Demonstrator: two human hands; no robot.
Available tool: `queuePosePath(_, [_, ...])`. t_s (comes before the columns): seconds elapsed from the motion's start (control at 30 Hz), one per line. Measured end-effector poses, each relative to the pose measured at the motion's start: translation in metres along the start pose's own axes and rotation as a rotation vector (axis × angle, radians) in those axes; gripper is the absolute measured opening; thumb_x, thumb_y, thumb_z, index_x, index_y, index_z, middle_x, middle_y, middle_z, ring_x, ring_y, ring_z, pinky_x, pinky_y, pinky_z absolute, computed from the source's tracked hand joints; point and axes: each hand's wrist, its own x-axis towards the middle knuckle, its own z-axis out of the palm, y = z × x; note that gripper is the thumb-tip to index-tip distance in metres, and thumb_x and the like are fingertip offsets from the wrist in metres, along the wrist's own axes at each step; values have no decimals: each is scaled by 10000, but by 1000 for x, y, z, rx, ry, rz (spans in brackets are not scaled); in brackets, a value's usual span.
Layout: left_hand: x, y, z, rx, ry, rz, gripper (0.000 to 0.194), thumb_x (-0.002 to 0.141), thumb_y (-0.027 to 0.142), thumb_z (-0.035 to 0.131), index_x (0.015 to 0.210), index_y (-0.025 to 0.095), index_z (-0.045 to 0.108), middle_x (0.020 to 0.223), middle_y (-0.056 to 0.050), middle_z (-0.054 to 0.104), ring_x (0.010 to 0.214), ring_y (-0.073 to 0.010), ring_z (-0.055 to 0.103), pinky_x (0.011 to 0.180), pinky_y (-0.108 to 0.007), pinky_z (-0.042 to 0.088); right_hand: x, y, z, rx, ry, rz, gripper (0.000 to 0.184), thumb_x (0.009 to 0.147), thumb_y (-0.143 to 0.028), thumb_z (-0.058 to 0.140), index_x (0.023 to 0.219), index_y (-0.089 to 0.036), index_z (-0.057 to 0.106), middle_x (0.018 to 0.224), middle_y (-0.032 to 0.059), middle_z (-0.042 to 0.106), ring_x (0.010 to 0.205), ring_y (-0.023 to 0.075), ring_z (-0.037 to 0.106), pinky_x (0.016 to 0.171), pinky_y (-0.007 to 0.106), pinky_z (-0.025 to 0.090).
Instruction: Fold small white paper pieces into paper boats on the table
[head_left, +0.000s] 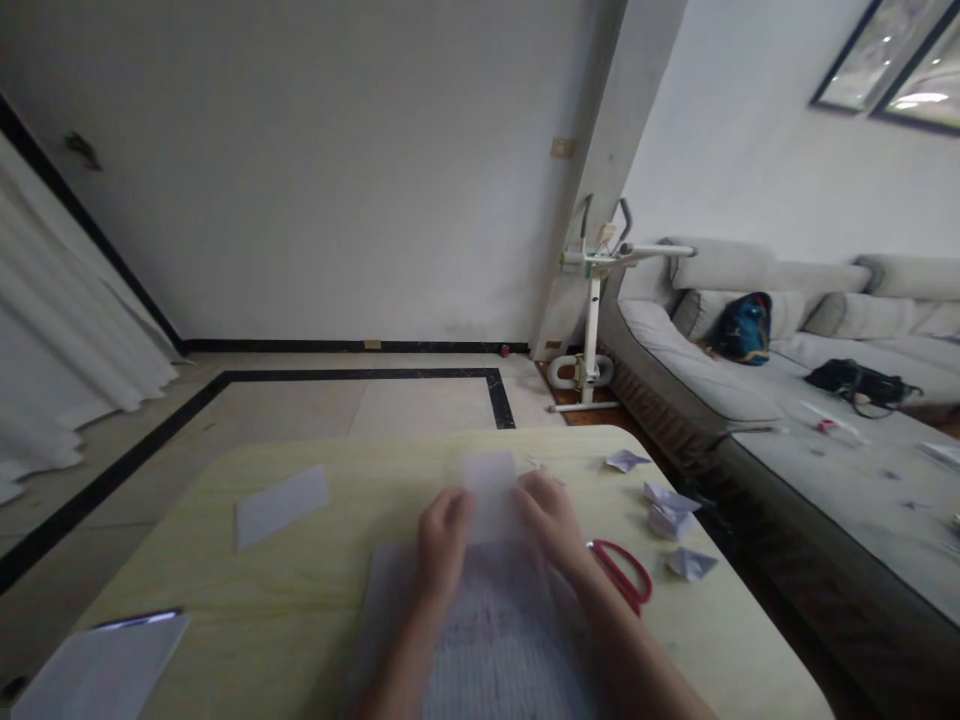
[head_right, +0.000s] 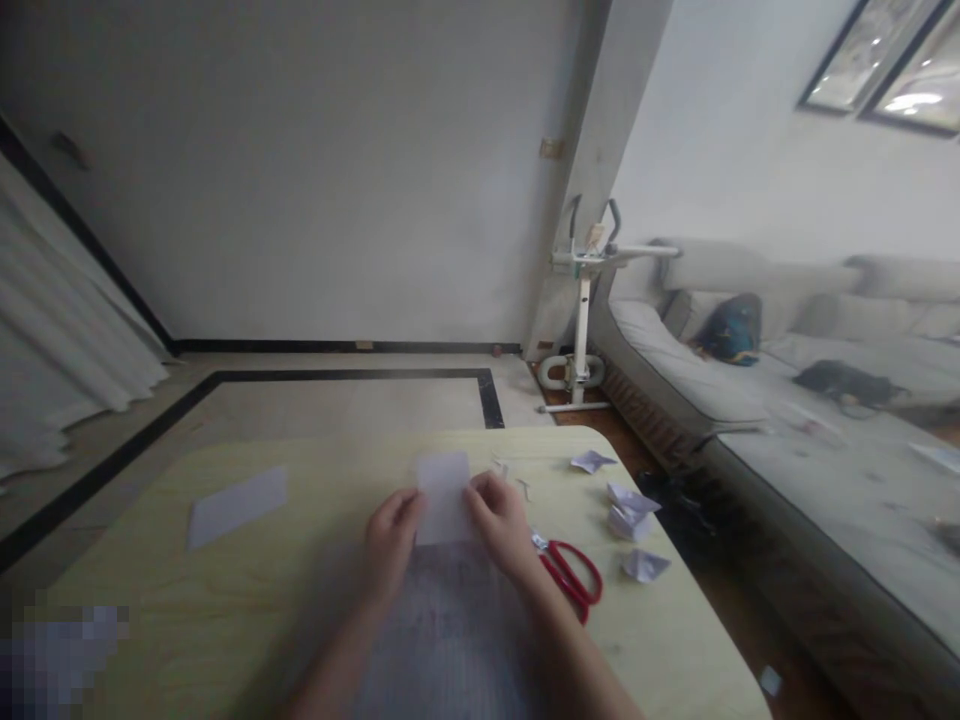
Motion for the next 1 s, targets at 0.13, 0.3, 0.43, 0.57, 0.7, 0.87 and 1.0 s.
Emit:
queuePosePath(0.13, [-2,1,1,-77,-35,-30,252,750,366,631,881,152,641,776,-39,702,746,-199,650,656,-253,494,-3,4,7,60,-8,14,227,803,-379,574,718,-168,569,660,9,574,612,144,520,549,241,414])
queuePosePath(0.3, [-3,2,4,-226,-31,-57,621,741,321,654,1300,180,423,937,-85,712,829,-214,677,712,-292,522,-3,6,12,133,-2,87,219,787,-381,595,758,-165,614,706,28,629,646,164,567,560,251,447])
queuePosePath(0.43, [-1,4,2,-206,-74,-118,516,717,334,661,1180,138,543,858,-83,723,750,-217,680,617,-266,515,-1,9,12,165,13,85,203,767,-365,616,755,-163,620,689,25,630,625,161,565,551,249,446])
queuePosePath(0.57, [-1,9,0,-236,-62,-156,313,669,329,690,909,131,651,807,-58,720,757,-214,667,593,-240,490,-1,10,11,230,-41,113,182,740,-326,636,830,-167,637,699,16,623,625,154,559,552,241,434])
queuePosePath(0.7, [-1,14,0,-449,-60,-231,305,664,393,698,837,145,656,761,-44,709,724,-205,654,601,-246,474,-1,11,7,374,-98,151,236,707,-329,658,887,-178,646,756,15,639,664,156,570,596,250,442])
queuePosePath(0.87, [1,13,-1,-727,-232,-505,417,731,535,586,810,132,657,701,-67,688,605,-198,633,565,-288,470,-2,11,2,489,-111,200,164,695,-311,678,767,-165,660,669,2,604,586,129,531,528,221,391])
queuePosePath(1.0, [-7,12,-3,-680,-421,-544,325,723,417,657,854,119,675,738,-82,690,624,-198,634,549,-277,475,-4,8,1,519,-170,201,142,692,-292,684,731,-160,650,640,5,597,542,123,529,487,215,380])
